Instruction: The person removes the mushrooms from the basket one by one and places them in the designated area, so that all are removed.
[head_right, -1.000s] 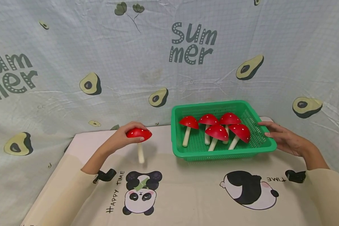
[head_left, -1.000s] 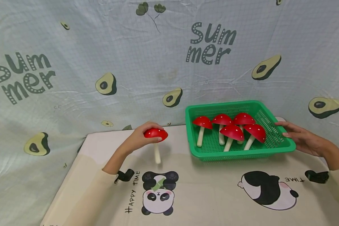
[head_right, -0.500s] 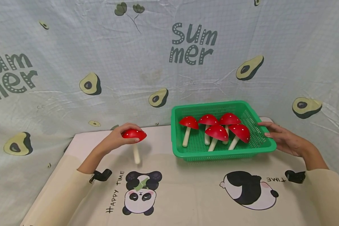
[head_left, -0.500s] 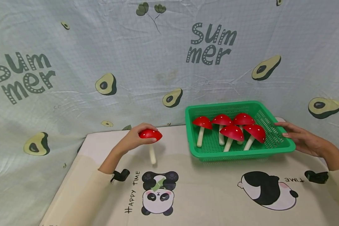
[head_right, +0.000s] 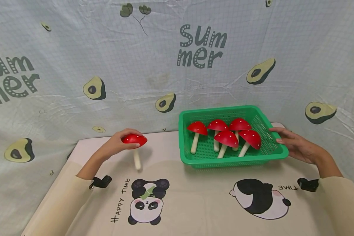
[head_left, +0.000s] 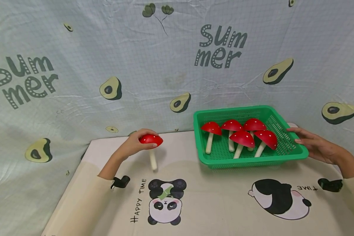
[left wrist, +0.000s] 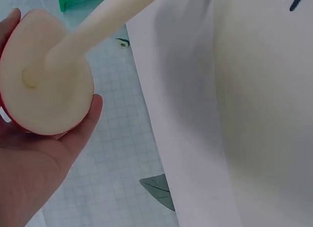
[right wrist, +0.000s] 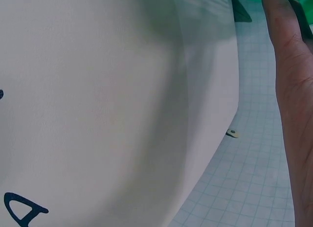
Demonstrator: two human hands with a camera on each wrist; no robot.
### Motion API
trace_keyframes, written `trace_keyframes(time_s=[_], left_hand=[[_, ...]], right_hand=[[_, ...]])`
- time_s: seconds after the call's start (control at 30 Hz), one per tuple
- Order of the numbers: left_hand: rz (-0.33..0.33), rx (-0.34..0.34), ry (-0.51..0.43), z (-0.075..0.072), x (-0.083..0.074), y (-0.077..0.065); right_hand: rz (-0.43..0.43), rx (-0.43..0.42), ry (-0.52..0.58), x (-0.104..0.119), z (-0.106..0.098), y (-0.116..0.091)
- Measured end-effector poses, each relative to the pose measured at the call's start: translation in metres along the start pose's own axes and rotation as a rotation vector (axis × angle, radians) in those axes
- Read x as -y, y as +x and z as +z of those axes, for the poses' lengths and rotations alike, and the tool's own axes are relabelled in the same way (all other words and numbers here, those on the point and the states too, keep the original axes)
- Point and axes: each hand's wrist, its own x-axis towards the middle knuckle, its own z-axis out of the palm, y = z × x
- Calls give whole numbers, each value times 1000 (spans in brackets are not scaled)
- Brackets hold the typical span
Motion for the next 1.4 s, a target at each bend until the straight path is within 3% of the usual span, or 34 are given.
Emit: trace_keyframes(time_s=[0.37, 0.67, 0.97, 1.17, 1.4], left_hand=[[-26, 9, 13, -3, -19, -6], [-24, 23, -13, -9, 11, 9], [-40, 77, 1, -18, 11, 11], [-14, 127, 26, -26, 14, 17], [-13, 140, 23, -30, 21, 19]], right_hand=[[35, -40, -53, -1, 0, 0], [39, -54, -60, -1, 0, 0], [36, -41, -29, -1, 1, -1], [26, -35, -8, -1, 2, -1], [23, -20, 8, 0, 3, -1]])
